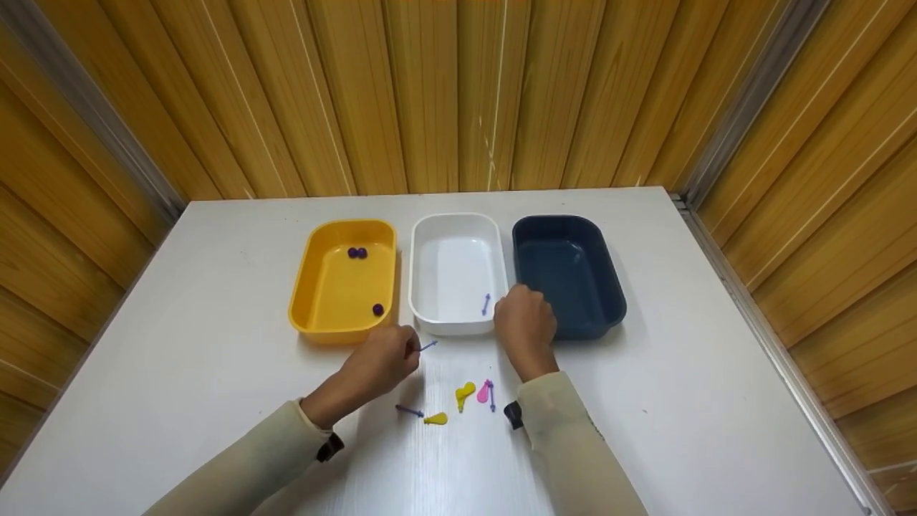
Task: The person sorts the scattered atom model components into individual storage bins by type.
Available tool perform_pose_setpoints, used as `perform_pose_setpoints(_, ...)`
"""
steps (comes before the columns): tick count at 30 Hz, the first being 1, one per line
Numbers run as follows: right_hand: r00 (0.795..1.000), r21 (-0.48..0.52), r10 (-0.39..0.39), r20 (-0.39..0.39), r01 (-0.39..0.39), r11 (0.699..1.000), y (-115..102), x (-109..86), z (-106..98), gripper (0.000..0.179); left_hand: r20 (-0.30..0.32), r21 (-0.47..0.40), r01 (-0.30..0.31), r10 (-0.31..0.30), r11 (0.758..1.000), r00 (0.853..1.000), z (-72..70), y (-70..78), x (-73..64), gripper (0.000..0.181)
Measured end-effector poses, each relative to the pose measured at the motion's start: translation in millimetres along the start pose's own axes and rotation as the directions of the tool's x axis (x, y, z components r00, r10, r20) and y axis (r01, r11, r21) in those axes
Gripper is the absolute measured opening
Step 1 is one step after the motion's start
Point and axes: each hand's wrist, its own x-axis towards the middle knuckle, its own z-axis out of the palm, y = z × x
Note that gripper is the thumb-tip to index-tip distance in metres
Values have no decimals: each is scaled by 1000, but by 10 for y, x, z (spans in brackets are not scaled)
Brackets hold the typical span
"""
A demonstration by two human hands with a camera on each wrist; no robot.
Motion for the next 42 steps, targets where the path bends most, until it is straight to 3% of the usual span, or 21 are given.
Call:
perform_pose_setpoints(10,1000,-2,-5,-2,5,1000,1,4,2,23,-60,-50,-23,20,998,998,-24,25,71,12)
perform_pose_setpoints(17,1000,-8,-13,-19,13,1000,6,-10,13,27,-195,33,-113,118,993,974,-5,1,105,8)
perform_pose_setpoints(24,1000,5,-8,-5,8,1000,3,-17,6,23,-158,2,-62,61,998,985,1,27,160,11)
perform_pose_setpoints(32,1000,4,-4,12,4,1000,0,-10,1,24,-145,-28,-26,22,999,989,16,42,245,13)
perform_pose_setpoints(42,1000,6,-11,-2,11,1000,10,-16,-7,23,-142,11,-5,6,1000,990,2,83,287,13)
